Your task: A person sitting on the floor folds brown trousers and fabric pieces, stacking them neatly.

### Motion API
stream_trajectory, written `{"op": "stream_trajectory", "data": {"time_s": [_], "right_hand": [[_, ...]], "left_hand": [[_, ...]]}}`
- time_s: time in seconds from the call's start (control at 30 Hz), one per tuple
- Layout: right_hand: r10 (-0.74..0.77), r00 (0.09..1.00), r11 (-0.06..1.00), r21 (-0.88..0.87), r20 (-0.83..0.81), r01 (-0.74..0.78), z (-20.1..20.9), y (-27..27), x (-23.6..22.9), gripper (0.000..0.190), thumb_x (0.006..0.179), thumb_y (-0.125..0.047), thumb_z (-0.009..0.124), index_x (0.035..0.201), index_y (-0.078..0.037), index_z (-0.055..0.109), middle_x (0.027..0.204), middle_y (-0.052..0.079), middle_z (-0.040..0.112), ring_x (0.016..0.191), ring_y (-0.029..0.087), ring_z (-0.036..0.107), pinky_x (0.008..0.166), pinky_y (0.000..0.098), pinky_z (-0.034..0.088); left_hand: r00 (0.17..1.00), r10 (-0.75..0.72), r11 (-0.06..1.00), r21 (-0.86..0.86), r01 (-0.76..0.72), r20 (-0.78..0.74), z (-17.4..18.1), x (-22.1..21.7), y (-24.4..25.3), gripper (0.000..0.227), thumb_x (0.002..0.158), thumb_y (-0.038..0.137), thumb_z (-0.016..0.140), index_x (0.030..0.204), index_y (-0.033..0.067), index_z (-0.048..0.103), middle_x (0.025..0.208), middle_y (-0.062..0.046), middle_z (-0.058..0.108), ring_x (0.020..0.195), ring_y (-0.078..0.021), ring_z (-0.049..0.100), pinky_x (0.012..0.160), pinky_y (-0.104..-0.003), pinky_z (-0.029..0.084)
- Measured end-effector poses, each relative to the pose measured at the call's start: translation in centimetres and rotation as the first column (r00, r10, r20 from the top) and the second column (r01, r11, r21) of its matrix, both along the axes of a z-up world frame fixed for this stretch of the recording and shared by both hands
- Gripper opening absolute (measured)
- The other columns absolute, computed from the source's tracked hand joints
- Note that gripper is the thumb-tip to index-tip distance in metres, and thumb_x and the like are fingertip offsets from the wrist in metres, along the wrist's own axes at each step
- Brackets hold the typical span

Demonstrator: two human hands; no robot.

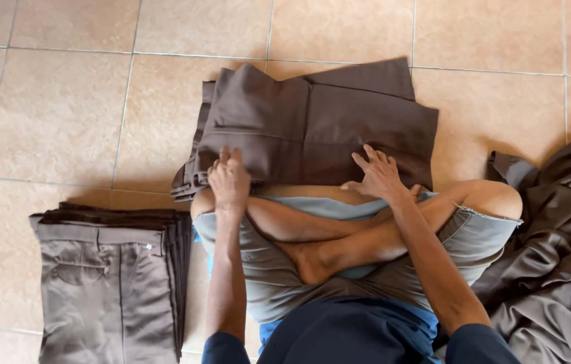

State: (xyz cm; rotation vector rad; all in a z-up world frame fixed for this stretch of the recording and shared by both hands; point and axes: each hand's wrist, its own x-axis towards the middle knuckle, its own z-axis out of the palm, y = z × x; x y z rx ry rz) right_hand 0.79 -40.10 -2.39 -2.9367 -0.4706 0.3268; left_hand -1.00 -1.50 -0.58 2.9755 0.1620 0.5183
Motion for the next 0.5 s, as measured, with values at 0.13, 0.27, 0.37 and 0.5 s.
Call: {"op": "stream_trajectory", "data": {"time_s": [0.13, 0.27, 0.37, 0.5], "right_hand": [[-0.119, 0.986, 0.992, 0.048, 0.117, 0.115, -0.5, -0.9, 0.6, 0.074, 0.095, -0.071, 0.053, 0.137, -0.012, 0.069, 0.151, 0.022, 0.054, 0.134, 0.042, 0.054, 0.104, 0.0559, 0.043], [-0.196, 0.965, 0.980, 0.056, 0.175, 0.189, -2.7, -3.0, 1.1, 0.046, 0.101, -0.057, 0.051, 0.118, -0.019, 0.071, 0.124, 0.011, 0.062, 0.108, 0.034, 0.060, 0.084, 0.0472, 0.051], [-0.483, 0.851, 0.871, 0.011, 0.205, 0.492, -4.2, -5.2, 2.3, 0.039, 0.103, -0.046, 0.055, 0.126, -0.014, 0.055, 0.122, 0.015, 0.058, 0.102, 0.038, 0.062, 0.081, 0.0515, 0.051], [-0.787, 0.614, 0.617, -0.073, -0.061, 0.784, -11.4, -9.7, 4.7, 0.077, 0.096, -0.033, 0.073, 0.148, 0.002, 0.028, 0.123, 0.027, 0.053, 0.109, 0.047, 0.060, 0.088, 0.0617, 0.047]], "left_hand": [[0.987, -0.088, 0.996, 0.007, 0.088, 0.133, -2.2, 2.7, -5.8, 0.052, 0.087, 0.045, 0.075, 0.132, 0.0192, 0.069, 0.140, -0.012, 0.063, 0.103, -0.0331, 0.069, 0.086, -0.048, 0.055], [0.877, -0.149, 0.982, -0.176, 0.075, -0.457, -9.9, 4.3, -3.2, 0.085, 0.091, 0.052, 0.069, 0.163, 0.0278, 0.031, 0.170, -0.020, 0.019, 0.153, -0.0487, 0.023, 0.115, -0.078, 0.018], [0.854, -0.178, 0.980, -0.164, 0.111, -0.490, -10.3, 4.9, -0.9, 0.087, 0.092, 0.059, 0.063, 0.165, 0.0274, 0.027, 0.171, -0.019, 0.015, 0.154, -0.0469, 0.020, 0.116, -0.076, 0.019], [0.828, -0.210, 0.975, -0.177, 0.136, -0.520, -9.7, 5.3, 0.2, 0.088, 0.095, 0.064, 0.057, 0.167, 0.0282, 0.022, 0.171, -0.019, 0.013, 0.155, -0.0465, 0.018, 0.117, -0.076, 0.017]]}}
